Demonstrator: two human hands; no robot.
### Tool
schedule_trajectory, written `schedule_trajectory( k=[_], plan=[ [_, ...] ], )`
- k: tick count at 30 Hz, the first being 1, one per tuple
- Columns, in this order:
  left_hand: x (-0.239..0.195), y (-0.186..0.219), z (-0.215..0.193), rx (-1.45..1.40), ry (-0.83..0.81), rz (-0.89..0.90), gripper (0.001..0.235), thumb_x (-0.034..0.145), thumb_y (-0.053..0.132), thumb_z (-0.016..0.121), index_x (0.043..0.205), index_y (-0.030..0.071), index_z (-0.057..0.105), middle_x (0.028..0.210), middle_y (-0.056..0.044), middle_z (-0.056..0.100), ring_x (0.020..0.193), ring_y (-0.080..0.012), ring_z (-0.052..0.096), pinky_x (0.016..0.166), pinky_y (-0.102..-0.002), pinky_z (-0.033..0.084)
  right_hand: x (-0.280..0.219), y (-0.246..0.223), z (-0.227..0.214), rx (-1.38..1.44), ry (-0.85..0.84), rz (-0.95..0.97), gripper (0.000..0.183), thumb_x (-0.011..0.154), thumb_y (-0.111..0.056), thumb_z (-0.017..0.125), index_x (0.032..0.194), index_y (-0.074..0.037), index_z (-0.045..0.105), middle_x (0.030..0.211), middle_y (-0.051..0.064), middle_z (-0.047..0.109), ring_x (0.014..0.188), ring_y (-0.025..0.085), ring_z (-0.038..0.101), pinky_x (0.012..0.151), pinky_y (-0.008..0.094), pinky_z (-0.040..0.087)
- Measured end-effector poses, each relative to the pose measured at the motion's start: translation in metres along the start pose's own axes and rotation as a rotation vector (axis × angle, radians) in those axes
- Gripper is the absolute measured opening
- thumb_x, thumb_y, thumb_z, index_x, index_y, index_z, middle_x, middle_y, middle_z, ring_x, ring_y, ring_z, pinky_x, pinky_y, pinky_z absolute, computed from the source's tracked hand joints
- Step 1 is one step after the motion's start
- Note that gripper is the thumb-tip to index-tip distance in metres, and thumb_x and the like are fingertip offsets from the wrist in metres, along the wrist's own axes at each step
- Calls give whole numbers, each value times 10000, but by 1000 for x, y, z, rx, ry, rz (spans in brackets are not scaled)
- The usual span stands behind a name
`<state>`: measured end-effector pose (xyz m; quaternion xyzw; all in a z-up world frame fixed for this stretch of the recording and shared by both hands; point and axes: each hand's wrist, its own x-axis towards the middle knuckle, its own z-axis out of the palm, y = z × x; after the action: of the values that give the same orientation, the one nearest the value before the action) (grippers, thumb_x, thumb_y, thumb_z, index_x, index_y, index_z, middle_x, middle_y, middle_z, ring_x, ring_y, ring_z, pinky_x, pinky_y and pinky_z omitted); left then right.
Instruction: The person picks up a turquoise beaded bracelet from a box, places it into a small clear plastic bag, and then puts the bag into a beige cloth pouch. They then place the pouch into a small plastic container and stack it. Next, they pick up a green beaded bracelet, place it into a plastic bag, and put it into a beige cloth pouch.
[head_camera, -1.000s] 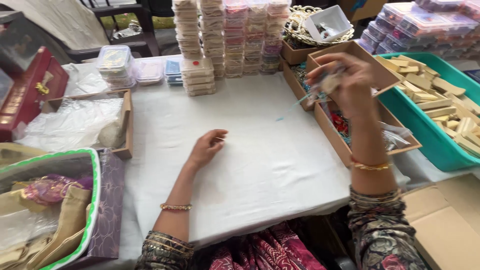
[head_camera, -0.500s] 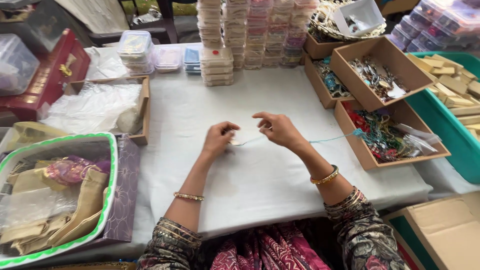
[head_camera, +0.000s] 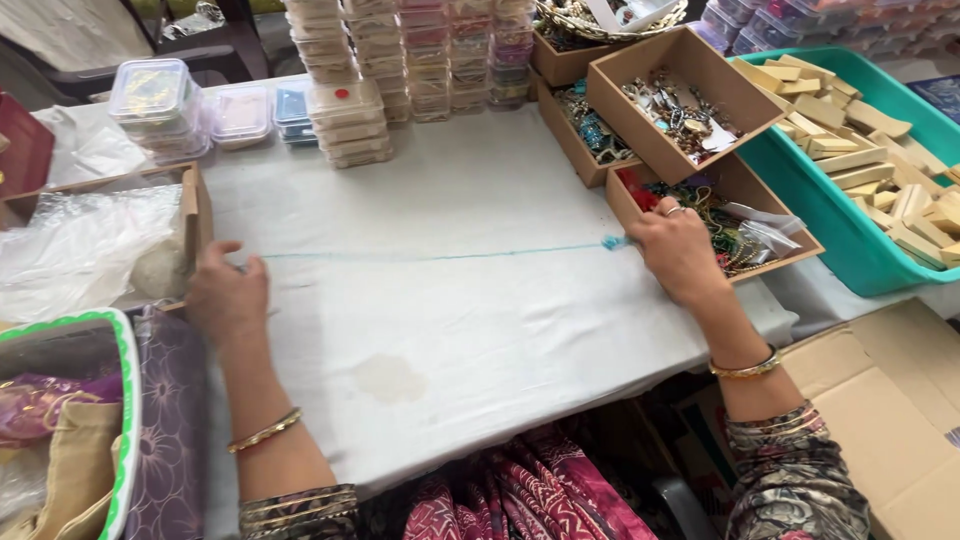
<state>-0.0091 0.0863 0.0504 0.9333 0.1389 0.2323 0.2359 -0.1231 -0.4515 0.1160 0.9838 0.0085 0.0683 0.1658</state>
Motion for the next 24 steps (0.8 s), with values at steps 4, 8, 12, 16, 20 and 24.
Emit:
schedule_trajectory(
  k=[4, 8, 12, 16, 20, 24],
  plan=[
    [1, -5, 1, -115, -97, -59, 188, 925, 174, 728, 1112, 181, 751, 886, -52, 747, 860, -300, 721, 759, -480, 558, 5, 32, -4, 461, 147, 84, 168, 928, -97, 746, 1068, -148, 824, 989, 75, 755, 984, 229, 668, 832, 370, 546],
    [0, 10, 21, -374, -79, 181, 161, 935, 131, 755, 1089, 175, 766, 816, -23, 721, 769, -200, 683, 731, -396, 543, 17, 32, -29, 1074, 378, 36, 243, 927, 85, 654, 1070, -59, 789, 924, 89, 769, 732, 90, 671, 596, 249, 515],
    [-20, 51, 43, -973, -315, 187, 140, 984, 77, 660, 1100, 117, 729, 801, 35, 693, 713, -63, 629, 646, -220, 532, 35, -6, -62, 1490, 405, -64, 174, 977, 87, 646, 1067, -8, 761, 933, 95, 758, 765, 83, 699, 657, 199, 574],
    [-50, 77, 69, -1256, -508, 209, 200, 992, 25, 634, 1173, 60, 712, 830, 13, 654, 783, -67, 632, 704, -234, 514, 64, -74, -60, 1545, 289, -238, 158, 959, 66, 648, 1052, -19, 743, 947, 84, 774, 805, 114, 764, 699, 221, 652],
    [-65, 90, 72, -1198, -715, 213, 264, 947, 35, 662, 1204, 81, 697, 887, 10, 688, 835, -87, 643, 759, -259, 540, 89, -146, -39, 1485, 154, -378, 209, 904, 73, 676, 1075, -17, 755, 957, 102, 781, 828, 166, 764, 741, 257, 657],
    [-68, 91, 59, -509, -456, 491, 308, 899, 102, 701, 1199, 169, 731, 1117, -14, 761, 1149, -225, 601, 1020, -376, 498, 89, -178, -47, 1248, 47, -381, 334, 791, 25, 735, 1115, -54, 720, 1089, 71, 750, 887, 181, 765, 736, 303, 622]
  ],
)
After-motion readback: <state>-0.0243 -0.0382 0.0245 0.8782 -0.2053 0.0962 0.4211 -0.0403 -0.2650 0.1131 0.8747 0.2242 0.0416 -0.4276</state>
